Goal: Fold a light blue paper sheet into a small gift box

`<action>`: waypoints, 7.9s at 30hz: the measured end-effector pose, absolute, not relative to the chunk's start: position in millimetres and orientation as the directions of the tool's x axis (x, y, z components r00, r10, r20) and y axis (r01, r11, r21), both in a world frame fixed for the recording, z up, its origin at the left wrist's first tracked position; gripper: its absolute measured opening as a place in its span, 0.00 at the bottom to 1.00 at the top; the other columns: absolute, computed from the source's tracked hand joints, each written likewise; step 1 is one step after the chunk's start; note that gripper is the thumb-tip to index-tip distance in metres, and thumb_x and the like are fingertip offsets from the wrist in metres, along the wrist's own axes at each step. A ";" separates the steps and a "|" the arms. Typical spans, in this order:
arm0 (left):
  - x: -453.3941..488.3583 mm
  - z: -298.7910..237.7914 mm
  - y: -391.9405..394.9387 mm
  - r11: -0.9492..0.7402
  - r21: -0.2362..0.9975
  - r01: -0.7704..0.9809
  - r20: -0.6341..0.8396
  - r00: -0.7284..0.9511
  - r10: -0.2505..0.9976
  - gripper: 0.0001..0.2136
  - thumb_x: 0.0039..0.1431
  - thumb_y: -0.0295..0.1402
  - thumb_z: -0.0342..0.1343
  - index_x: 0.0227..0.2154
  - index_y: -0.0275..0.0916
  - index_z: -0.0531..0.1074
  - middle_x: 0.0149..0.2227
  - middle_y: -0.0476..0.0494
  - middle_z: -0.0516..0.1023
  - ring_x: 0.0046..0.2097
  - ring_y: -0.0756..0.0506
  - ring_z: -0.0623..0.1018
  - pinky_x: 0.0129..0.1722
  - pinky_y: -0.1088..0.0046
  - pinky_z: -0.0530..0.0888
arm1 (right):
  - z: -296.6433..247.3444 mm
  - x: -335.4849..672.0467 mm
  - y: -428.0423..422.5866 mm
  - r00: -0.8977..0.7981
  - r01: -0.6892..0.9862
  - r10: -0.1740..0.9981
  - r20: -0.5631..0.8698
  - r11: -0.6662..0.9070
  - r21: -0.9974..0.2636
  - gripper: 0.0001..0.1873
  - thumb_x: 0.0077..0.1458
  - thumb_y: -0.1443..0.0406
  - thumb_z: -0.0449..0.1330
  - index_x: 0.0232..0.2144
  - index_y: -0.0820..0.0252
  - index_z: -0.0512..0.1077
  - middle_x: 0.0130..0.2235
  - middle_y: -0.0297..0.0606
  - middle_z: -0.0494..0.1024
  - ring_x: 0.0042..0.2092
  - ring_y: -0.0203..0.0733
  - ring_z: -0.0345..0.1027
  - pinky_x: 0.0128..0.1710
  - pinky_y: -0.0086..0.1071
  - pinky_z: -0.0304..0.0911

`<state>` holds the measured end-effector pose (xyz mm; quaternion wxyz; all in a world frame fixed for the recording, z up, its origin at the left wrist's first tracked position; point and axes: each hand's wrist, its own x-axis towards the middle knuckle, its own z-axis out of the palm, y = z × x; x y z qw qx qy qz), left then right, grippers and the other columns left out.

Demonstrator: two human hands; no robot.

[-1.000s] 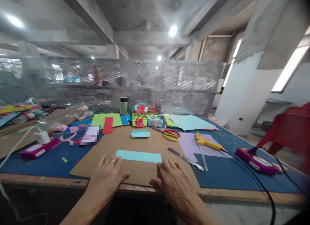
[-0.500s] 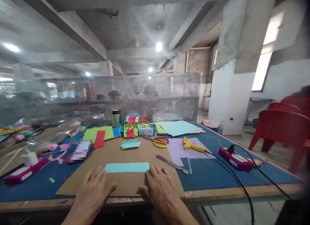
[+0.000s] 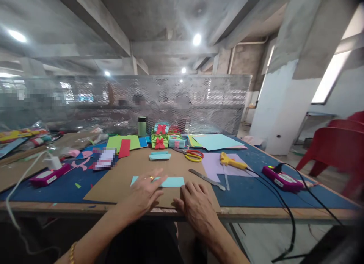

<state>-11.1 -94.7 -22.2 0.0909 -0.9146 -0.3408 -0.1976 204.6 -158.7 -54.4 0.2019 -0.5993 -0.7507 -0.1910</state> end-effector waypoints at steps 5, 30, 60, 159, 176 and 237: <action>-0.4 -33.7 -69.8 -0.894 0.099 0.438 0.243 0.860 0.449 0.22 0.69 0.43 0.44 0.62 0.45 0.62 0.65 0.41 0.62 0.67 0.42 0.59 0.65 0.57 0.59 | -41.7 227.7 -161.2 -0.321 0.937 0.815 0.482 0.349 0.034 0.07 0.62 0.61 0.59 0.33 0.57 0.73 0.38 0.36 0.76 0.41 0.42 0.68 0.44 0.36 0.55; 4.8 -37.5 -56.5 -0.674 0.344 0.654 0.369 0.566 0.737 0.12 0.63 0.35 0.54 0.48 0.41 0.73 0.46 0.41 0.71 0.49 0.40 0.69 0.50 0.59 0.66 | -16.8 306.1 -124.4 0.038 0.978 0.979 0.200 0.005 -0.211 0.10 0.58 0.62 0.52 0.32 0.58 0.72 0.32 0.39 0.76 0.34 0.44 0.69 0.32 0.33 0.56; 9.4 -39.6 -64.8 -0.771 -0.096 0.629 0.456 0.716 0.528 0.14 0.67 0.27 0.45 0.43 0.45 0.75 0.47 0.37 0.70 0.47 0.39 0.69 0.46 0.58 0.64 | -19.7 263.4 -120.5 -0.303 0.934 0.929 0.212 0.333 -0.128 0.20 0.66 0.65 0.47 0.51 0.50 0.75 0.35 0.39 0.70 0.33 0.39 0.67 0.33 0.29 0.57; 9.3 -9.5 -52.6 -0.746 0.418 0.519 -0.049 0.832 0.552 0.24 0.62 0.36 0.49 0.61 0.55 0.63 0.53 0.44 0.74 0.53 0.39 0.72 0.53 0.61 0.67 | -24.9 285.4 -170.4 -0.247 0.837 0.940 0.236 0.330 -0.436 0.09 0.63 0.65 0.55 0.41 0.56 0.75 0.38 0.39 0.72 0.41 0.43 0.67 0.40 0.36 0.62; 10.4 -9.6 -53.2 -0.728 0.428 0.536 -0.060 0.820 0.569 0.24 0.61 0.35 0.49 0.60 0.54 0.65 0.47 0.42 0.77 0.48 0.40 0.74 0.49 0.65 0.69 | -29.0 272.6 -166.6 -0.280 0.815 0.919 0.278 0.381 -0.437 0.09 0.64 0.65 0.55 0.41 0.57 0.75 0.39 0.39 0.73 0.43 0.43 0.66 0.42 0.35 0.61; -38.9 2.1 -29.0 -0.787 0.306 0.535 -0.172 0.844 0.507 0.25 0.64 0.28 0.48 0.62 0.57 0.62 0.50 0.42 0.74 0.49 0.42 0.72 0.52 0.65 0.65 | -27.8 235.3 -146.4 -0.386 0.813 0.872 0.299 0.475 -0.337 0.11 0.63 0.64 0.55 0.40 0.55 0.77 0.37 0.40 0.74 0.40 0.43 0.68 0.40 0.35 0.62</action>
